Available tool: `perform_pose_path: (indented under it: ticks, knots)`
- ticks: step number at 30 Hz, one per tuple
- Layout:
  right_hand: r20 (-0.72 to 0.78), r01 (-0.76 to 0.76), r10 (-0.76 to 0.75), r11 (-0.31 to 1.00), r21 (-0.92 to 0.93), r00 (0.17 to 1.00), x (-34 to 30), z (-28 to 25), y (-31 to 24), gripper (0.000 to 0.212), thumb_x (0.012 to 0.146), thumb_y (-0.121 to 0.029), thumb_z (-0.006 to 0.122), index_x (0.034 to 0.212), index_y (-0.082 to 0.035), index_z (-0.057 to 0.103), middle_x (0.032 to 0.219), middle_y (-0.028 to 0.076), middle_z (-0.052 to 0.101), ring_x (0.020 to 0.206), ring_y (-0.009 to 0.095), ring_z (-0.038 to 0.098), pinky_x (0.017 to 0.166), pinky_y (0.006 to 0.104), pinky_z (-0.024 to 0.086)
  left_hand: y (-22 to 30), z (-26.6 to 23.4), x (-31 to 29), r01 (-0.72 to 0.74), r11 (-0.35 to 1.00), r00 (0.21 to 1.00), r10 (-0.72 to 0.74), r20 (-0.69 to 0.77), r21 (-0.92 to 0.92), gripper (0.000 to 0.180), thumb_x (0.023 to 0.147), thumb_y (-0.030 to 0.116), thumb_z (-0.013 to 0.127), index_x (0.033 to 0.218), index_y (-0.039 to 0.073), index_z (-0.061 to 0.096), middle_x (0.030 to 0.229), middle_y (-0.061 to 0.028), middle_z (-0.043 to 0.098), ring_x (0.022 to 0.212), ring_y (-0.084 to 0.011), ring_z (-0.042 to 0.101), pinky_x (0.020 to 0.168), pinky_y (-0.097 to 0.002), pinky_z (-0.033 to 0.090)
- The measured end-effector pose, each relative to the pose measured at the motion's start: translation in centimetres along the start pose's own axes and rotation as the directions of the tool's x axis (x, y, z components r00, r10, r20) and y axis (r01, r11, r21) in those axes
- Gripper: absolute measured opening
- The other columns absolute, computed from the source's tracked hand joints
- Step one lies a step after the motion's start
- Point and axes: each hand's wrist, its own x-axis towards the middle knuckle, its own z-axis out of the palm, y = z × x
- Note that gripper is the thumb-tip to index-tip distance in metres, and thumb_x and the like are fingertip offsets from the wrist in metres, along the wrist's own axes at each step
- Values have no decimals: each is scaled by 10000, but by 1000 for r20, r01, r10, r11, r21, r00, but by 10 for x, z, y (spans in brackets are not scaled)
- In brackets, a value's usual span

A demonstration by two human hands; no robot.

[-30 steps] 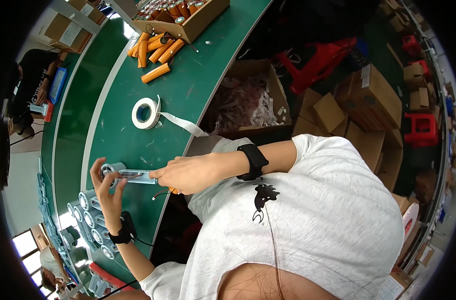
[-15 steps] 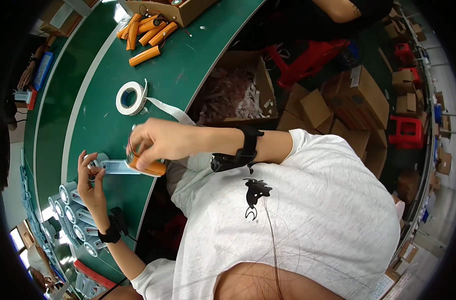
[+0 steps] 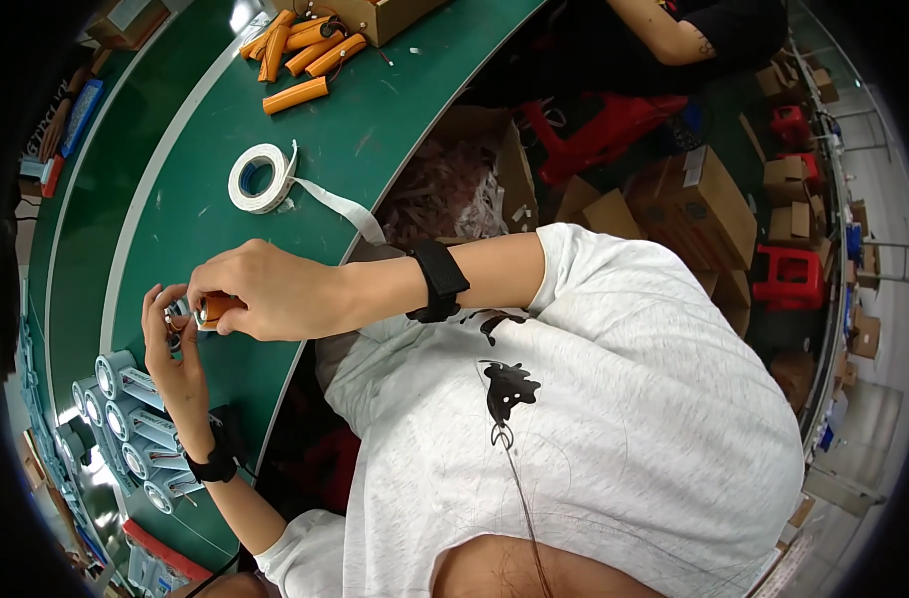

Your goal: The person applies adhesive tape to batteries and inserts them into fan housings by hand, repeating the process for several units.

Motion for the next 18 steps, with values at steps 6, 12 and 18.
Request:
perform_pose_path:
  ticks: [6,12,18]
  knots:
    - [28,204,-203,955,-215,979,1,12,24,224,674,-18,660,885,-20,583,874,86,568,674,247,548,680,328,456,2,-2,-2,54,990,999,-53,11,-127,268,792,-75,495,1048,2,518,1086,-86,544,989,-196,482,731,-276,419]
    - [49,121,-112,961,-248,992,9,17,32,187,689,-100,659,831,-15,570,903,92,538,804,261,538,715,370,442,-5,-4,-3,74,969,997,-71,19,-237,313,792,-74,495,1093,10,507,1125,-67,520,800,-126,437,706,-237,398]
    - [71,-5,38,909,-417,997,5,32,28,211,724,-128,630,888,-36,535,928,81,508,730,249,552,661,387,439,-8,-2,-4,66,963,998,-65,13,-261,352,785,-91,486,1122,11,483,1106,-54,496,735,-107,407,688,-233,397]
